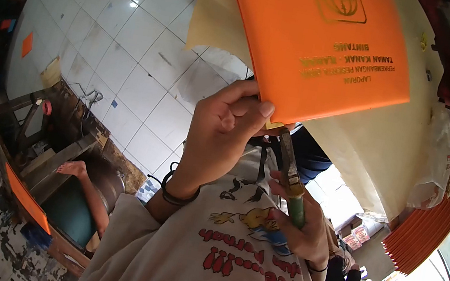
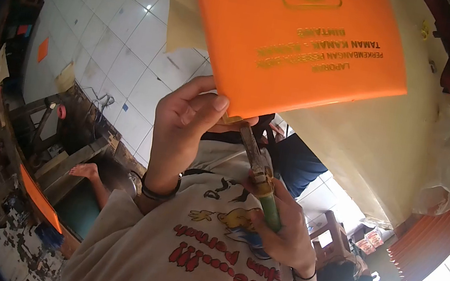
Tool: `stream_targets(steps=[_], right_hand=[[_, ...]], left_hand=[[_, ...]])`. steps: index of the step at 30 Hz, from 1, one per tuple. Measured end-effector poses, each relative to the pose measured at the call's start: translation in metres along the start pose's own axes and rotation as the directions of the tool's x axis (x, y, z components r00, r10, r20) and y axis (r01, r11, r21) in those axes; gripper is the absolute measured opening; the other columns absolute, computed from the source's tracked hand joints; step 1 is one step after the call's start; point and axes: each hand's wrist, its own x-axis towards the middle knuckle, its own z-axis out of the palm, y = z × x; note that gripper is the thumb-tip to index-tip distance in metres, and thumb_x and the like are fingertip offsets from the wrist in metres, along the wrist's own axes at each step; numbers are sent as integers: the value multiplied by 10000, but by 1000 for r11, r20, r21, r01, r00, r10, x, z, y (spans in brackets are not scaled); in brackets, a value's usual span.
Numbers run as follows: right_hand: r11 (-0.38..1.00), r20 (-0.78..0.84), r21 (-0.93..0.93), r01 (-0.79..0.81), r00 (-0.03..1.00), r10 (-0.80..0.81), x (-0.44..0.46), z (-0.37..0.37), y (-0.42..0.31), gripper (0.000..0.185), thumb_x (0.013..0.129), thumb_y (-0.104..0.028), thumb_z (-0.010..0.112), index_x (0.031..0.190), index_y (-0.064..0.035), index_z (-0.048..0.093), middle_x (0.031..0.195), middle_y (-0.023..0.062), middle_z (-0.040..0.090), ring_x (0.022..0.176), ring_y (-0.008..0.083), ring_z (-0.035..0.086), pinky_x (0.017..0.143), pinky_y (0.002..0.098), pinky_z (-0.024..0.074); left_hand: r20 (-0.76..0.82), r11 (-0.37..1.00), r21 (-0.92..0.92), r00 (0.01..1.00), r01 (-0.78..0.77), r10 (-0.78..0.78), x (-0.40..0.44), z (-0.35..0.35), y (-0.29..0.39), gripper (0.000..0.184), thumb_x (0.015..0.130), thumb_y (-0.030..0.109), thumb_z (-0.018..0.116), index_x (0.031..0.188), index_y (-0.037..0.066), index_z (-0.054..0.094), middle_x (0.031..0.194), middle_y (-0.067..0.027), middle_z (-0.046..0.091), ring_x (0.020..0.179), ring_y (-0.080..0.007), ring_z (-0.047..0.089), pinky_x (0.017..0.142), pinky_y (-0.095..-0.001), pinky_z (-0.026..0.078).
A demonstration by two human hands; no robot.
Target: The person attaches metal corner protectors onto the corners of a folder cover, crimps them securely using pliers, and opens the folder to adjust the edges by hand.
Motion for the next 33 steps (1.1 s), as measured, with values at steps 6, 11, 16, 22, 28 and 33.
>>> stream_targets(steps=[6, 11, 16, 22, 28, 33], right_hand=[[999, -31, -27, 42, 999, -43, 6, 14, 10, 614, 749, 108, 404, 1346, 37, 527, 1487, 201, 394, 1325, 311, 467, 1071, 330, 356], [1000, -6, 7, -7, 1000, 7, 5, 15, 9, 707, 683, 105, 385, 1377, 40, 500, 1549, 194, 320, 1409, 317, 379, 1114, 325, 294], [997, 36, -68, 44, 998, -42, 7, 6, -4, 734, 648, 98, 402, 1374, 48, 500, 1530, 226, 332, 1426, 326, 353, 1130, 326, 264], [997, 71, -4, 81, 994, -80, 7, 4, 8, 724, 646, 101, 402, 1363, 71, 494, 1518, 255, 326, 1423, 361, 345, 1139, 352, 258], [995, 52, 55, 84, 995, -87, 8, 5, 12, 705, 658, 118, 400, 1358, 91, 485, 1574, 256, 226, 1467, 347, 268, 1158, 371, 220], [995, 66, 97, -17, 998, 10, 10, 7, 5, 690, 677, 119, 402, 1362, 95, 480, 1603, 230, 173, 1487, 328, 226, 1161, 372, 210]], left_hand=[[-15, 997, 81, 1000, 11, -10, 1, -5, 0, 315, 998, 104, 557, 1234, -97, 507, 1066, -151, 703, 1023, -197, 674, 863, -325, 591], [11, 998, 61, 1000, 20, -21, 2, -8, 1, 307, 1001, 112, 556, 1226, -91, 515, 1049, -147, 709, 1015, -180, 672, 856, -313, 592], [25, 997, 63, 999, 34, -36, 3, -9, 2, 302, 1000, 124, 567, 1219, -79, 526, 1038, -139, 710, 993, -155, 668, 842, -295, 587], [5, 998, 48, 999, 34, -34, 3, -9, 2, 299, 999, 143, 580, 1203, -72, 542, 983, -103, 712, 948, -107, 646, 817, -270, 567], [60, 996, 86, 998, 10, -15, 3, -12, 0, 271, 1006, 153, 576, 1169, -63, 565, 957, -81, 715, 902, -70, 624, 791, -244, 519], [67, 999, 39, 998, 16, -19, 4, -10, 1, 262, 1011, 156, 563, 1161, -59, 566, 982, -97, 716, 926, -96, 646, 812, -260, 540]])
